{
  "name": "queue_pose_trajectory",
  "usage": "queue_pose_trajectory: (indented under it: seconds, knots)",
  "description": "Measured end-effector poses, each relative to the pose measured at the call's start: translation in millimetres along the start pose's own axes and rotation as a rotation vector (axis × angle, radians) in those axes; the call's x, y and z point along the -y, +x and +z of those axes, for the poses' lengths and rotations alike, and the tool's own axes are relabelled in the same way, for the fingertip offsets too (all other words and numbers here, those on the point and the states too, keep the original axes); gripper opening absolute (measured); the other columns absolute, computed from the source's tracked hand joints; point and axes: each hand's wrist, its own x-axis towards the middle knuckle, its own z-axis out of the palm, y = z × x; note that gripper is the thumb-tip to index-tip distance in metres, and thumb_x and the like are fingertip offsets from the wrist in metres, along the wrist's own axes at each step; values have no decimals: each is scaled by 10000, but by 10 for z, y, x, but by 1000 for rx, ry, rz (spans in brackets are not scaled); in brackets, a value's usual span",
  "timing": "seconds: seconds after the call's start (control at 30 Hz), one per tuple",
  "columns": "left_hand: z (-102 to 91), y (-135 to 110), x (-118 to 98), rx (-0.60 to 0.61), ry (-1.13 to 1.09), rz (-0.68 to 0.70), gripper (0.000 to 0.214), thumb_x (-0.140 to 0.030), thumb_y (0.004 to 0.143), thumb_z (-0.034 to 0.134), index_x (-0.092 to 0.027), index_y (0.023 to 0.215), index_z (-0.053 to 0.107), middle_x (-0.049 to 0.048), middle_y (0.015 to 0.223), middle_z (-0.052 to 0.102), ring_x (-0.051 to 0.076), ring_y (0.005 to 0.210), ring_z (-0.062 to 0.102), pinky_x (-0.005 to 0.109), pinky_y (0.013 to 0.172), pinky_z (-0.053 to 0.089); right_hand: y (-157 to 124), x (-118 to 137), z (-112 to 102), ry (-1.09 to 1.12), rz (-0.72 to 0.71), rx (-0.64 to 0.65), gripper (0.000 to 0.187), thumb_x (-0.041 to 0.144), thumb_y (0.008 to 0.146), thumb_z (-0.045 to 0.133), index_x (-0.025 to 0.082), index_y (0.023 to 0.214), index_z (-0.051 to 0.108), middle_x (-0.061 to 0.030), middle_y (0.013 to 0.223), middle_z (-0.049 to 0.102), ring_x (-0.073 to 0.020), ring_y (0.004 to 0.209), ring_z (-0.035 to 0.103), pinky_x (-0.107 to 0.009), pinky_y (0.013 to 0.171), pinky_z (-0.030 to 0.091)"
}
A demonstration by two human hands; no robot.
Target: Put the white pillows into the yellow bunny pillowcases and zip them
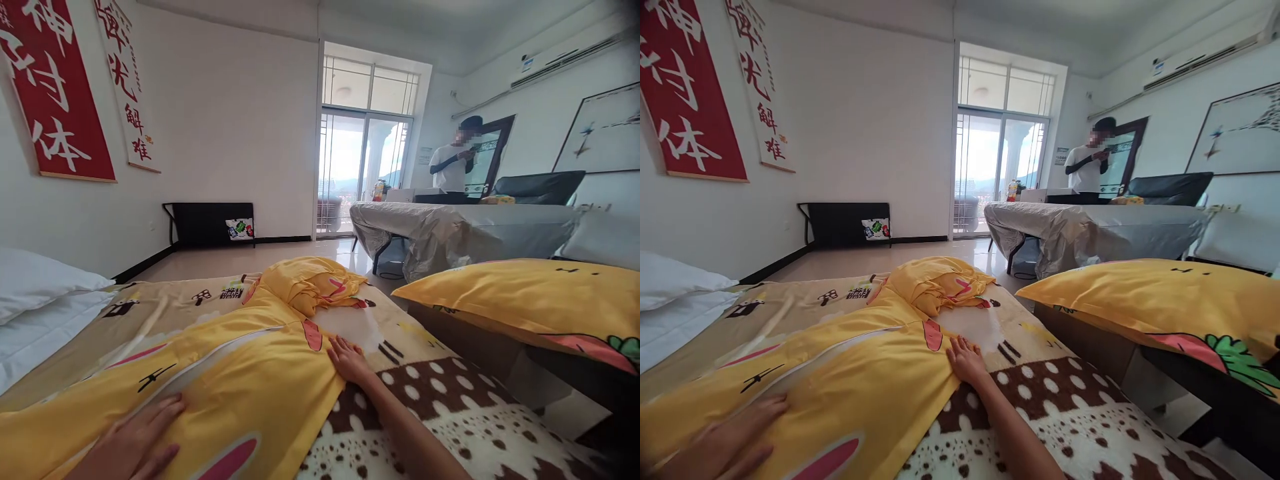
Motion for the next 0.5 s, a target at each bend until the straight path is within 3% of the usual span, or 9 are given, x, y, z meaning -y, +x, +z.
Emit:
queue_pose_trajectory:
  seconds: [0.1,0.17,0.23,0.37,0.43,0.5]
  knots:
    - [-292,232,-221,76,-59,-175,683,-565,861,359,-131,1376,472,126,1425,465,294,1294,467,453,1076,392,-18,-57,45,-13,38,-42,548,381,979,200,172,1463,349,-115,1531,295,-237,1421,245,-458,1138,176]
    - [-454,339,-348,106,-102,-236,713,-570,856,332,-81,1355,479,169,1398,492,312,1262,498,467,1066,389,-50,-36,68,-13,48,-84,530,356,983,196,173,1444,385,-115,1514,332,-240,1407,281,-458,1132,203]
    - [-590,379,-409,118,-182,-229,675,-613,829,361,-125,1245,575,152,1302,588,322,1179,561,443,995,447,-92,-12,59,-12,39,-135,501,312,985,209,173,1406,441,-121,1482,391,-242,1380,338,-445,1117,243]
    - [-784,264,-331,179,-407,-235,551,-652,807,414,-226,1062,653,3,957,717,242,942,635,313,846,495,-178,110,-97,-5,-51,-246,472,124,945,221,93,1275,558,-197,1369,513,-250,1309,444,-395,1072,309]
    - [-798,145,-221,238,-473,-298,542,-664,793,446,-262,1093,652,-42,876,718,212,871,639,291,817,495,-230,305,-238,9,-134,-288,467,52,901,259,53,1269,547,-230,1372,495,-261,1304,447,-395,1070,308]
    - [-728,17,-71,197,-478,-343,583,-709,747,476,-294,1116,654,-52,975,727,221,927,643,315,851,498,-309,621,-393,34,-260,-319,461,85,902,338,95,1340,483,-189,1426,451,-238,1332,409,-374,1092,286]
